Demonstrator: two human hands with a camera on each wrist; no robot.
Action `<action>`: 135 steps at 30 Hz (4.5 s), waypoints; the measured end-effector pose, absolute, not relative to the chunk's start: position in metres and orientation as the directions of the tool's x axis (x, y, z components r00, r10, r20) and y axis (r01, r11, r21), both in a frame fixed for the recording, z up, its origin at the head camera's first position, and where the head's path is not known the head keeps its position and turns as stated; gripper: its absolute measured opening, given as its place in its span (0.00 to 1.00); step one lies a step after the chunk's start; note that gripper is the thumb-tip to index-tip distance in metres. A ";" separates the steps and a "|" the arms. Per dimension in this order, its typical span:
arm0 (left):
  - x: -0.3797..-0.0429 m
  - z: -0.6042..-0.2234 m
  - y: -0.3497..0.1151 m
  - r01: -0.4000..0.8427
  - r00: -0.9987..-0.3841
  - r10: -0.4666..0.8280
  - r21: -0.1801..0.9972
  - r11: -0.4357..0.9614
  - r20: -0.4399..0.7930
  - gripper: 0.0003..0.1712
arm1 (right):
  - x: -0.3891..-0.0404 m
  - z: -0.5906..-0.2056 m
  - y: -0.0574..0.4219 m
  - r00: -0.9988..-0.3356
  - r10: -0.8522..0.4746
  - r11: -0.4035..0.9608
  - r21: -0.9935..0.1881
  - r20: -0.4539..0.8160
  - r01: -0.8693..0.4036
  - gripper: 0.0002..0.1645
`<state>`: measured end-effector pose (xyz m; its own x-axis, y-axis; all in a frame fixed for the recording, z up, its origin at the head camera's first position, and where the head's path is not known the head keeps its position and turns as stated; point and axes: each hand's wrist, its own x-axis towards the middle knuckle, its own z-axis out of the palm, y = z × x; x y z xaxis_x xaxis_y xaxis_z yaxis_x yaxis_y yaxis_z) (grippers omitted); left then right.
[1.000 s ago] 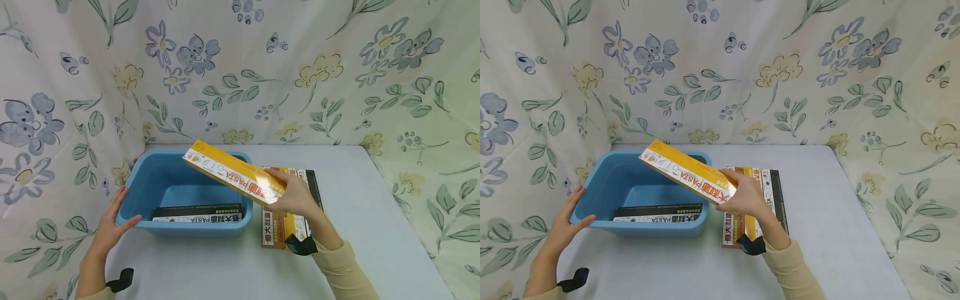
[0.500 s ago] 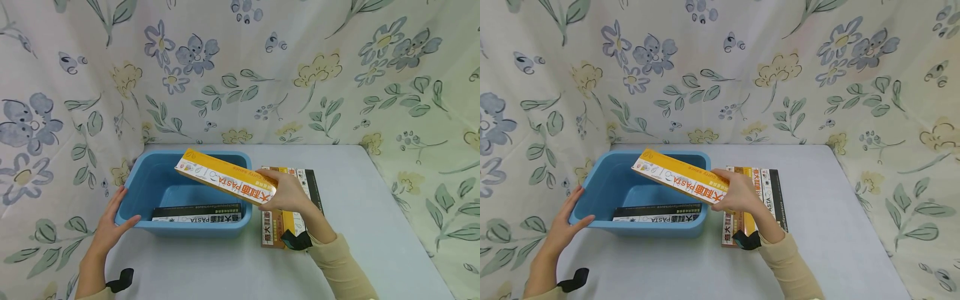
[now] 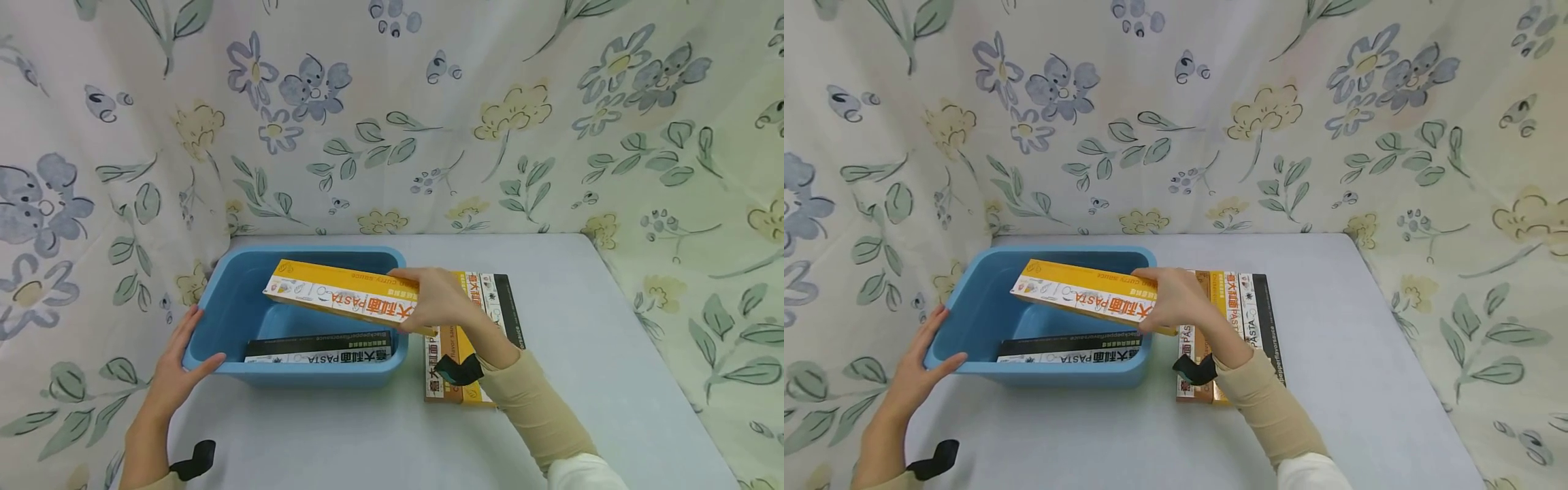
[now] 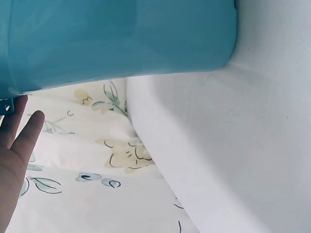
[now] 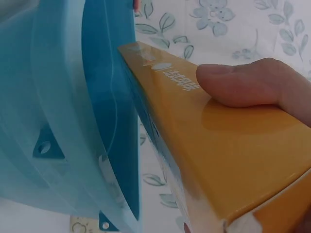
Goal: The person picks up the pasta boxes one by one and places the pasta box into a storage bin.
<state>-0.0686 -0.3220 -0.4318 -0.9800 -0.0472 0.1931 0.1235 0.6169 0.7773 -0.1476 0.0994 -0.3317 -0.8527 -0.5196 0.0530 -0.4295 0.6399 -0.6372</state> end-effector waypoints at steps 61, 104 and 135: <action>-0.070 -0.428 -0.328 0.132 -0.979 -0.035 0.764 0.632 0.199 0.49 | -0.211 -0.315 -0.043 -0.775 -0.490 0.871 -0.183 -0.400 -0.456 0.24; -0.067 -0.429 -0.321 0.090 -0.980 -0.081 0.762 0.641 0.183 0.50 | -0.182 -0.354 0.060 -0.892 -0.404 0.188 -0.936 0.204 -0.299 0.44; -0.068 -0.432 -0.318 0.104 -0.979 -0.075 0.774 0.625 0.192 0.50 | -0.113 -0.416 0.108 -0.974 -0.069 -0.057 -0.976 0.216 -0.212 0.41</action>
<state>-0.0680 -0.3179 -0.4322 -0.9786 -0.0752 0.1916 0.1035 0.6246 0.7740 -0.1126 0.1075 -0.4162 -0.9740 -0.0686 0.2159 -0.2122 -0.0574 -0.9755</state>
